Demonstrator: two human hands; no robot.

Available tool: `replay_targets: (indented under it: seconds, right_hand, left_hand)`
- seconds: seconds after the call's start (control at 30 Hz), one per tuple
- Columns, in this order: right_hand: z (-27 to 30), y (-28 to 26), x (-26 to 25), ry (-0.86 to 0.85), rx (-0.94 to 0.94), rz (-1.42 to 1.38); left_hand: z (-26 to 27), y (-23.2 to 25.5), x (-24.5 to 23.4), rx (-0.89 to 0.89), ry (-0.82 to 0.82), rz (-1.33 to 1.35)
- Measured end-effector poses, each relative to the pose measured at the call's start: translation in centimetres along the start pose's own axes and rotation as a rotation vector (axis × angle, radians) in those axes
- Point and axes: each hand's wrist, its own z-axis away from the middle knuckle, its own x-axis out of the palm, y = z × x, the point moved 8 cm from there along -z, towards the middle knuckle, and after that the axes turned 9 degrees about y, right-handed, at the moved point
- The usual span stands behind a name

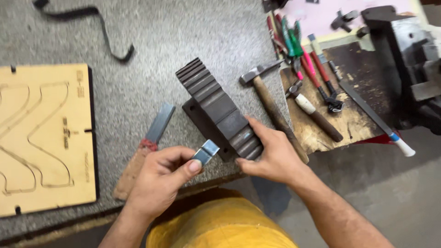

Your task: The person bends a metal strip using a manual bending machine, then repeatedly checks its shape against a wooden template. They use a hammer and a grooved metal block to refine the bend, alternating between bending, hammering, and template comparison.

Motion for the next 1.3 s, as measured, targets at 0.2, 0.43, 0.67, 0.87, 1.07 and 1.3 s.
replay_targets:
  seconds: [0.2, 0.43, 0.67, 0.87, 1.07, 1.3]
  right_hand:
    - [2.0, 0.6, -0.3, -0.163, -0.192, -0.010]
    - [2.5, 1.4, -0.2, -0.364, -0.191, -0.133]
    - [2.3, 0.3, -0.2, -0.219, -0.231, 0.179]
    - [1.8, -0.9, 0.0, -0.260, -0.507, 0.118]
    - [0.0, -2.5, 2.1, -0.497, -0.591, 0.150]
    - [-0.6, -5.1, 4.6, -0.634, -0.774, 0.104]
  left_hand:
    - [1.1, -3.5, 3.5, -0.048, 0.036, 0.028]
    - [1.3, -4.7, 4.2, -0.003, 0.040, -0.067]
    - [2.0, -3.2, 4.5, 0.127, 0.103, -0.153]
    - [3.5, -2.6, 5.0, 0.193, 0.177, -0.231]
    - [5.7, -3.1, 4.4, 0.296, 0.318, -0.164]
    - [8.2, -3.7, 3.6, 0.442, 0.482, -0.277]
